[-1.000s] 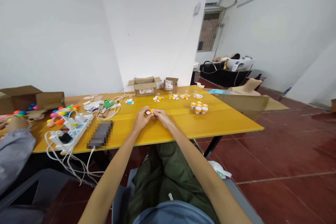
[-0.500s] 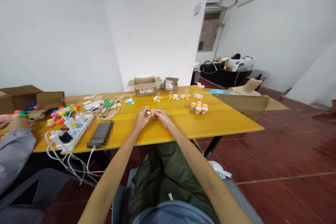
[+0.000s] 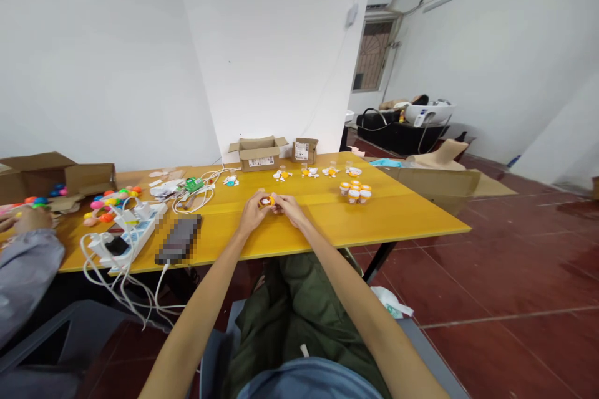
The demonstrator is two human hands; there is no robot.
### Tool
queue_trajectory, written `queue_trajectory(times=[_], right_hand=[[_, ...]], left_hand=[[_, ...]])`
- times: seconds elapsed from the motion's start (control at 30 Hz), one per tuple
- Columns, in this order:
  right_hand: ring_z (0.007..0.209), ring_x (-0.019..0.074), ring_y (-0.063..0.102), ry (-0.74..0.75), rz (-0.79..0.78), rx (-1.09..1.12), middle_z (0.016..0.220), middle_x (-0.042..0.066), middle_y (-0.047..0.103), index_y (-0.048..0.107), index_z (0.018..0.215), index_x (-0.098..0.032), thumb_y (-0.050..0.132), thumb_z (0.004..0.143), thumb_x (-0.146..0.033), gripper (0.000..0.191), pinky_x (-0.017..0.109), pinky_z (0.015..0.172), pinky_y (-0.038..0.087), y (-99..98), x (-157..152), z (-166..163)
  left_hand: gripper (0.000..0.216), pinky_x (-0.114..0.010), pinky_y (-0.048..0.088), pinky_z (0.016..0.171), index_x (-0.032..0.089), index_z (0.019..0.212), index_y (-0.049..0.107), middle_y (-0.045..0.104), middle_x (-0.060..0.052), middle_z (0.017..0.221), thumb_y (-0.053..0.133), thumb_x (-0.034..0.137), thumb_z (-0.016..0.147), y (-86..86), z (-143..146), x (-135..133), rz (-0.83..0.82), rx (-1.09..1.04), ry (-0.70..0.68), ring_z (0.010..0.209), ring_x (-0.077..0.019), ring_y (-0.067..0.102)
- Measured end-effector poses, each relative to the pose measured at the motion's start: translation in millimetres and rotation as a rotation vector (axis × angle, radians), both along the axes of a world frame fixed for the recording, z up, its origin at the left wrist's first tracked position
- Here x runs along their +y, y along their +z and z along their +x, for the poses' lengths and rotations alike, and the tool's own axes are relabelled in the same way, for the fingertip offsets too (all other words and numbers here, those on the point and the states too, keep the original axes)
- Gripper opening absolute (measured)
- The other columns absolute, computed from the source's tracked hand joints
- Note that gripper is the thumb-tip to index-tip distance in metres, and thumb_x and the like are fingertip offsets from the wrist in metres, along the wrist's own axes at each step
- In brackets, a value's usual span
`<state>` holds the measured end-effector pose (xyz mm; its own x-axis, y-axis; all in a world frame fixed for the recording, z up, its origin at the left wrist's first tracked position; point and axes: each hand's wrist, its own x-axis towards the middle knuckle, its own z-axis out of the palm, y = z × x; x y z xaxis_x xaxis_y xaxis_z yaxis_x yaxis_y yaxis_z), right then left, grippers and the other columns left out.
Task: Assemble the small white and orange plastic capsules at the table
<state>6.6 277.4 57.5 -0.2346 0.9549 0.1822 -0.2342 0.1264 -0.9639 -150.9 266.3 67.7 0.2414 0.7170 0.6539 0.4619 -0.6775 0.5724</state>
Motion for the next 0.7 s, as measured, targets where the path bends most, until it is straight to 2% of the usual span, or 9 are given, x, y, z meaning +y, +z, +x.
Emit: queue_trajectory(times=[0.5,0.7], right_hand=[[0.049,0.0123,0.058,-0.032,-0.005,-0.043,0.060,0.004,0.066,0.065,0.066,-0.018,0.071,0.071,-0.071,0.053,0.023,0.046,0.050,-3.5,3.8,-4.0],[0.045,0.0118,0.057,-0.071,-0.012,-0.088,0.054,0.003,0.064,0.063,0.060,-0.019,0.072,0.072,-0.070,0.053,0.021,0.043,0.047,-5.7,6.0,-6.4]], left_hand=[[0.016,-0.030,0.052,0.074,0.023,0.096,0.071,0.070,-0.003,0.092,0.073,0.023,0.080,4.9,1.4,-4.2,0.007,0.022,-0.008,0.086,-0.0195,0.065],[0.020,-0.032,0.054,0.076,0.023,0.099,0.072,0.072,-0.005,0.097,0.073,0.024,0.079,3.2,0.6,-1.9,0.007,0.029,0.000,0.091,-0.0214,0.066]])
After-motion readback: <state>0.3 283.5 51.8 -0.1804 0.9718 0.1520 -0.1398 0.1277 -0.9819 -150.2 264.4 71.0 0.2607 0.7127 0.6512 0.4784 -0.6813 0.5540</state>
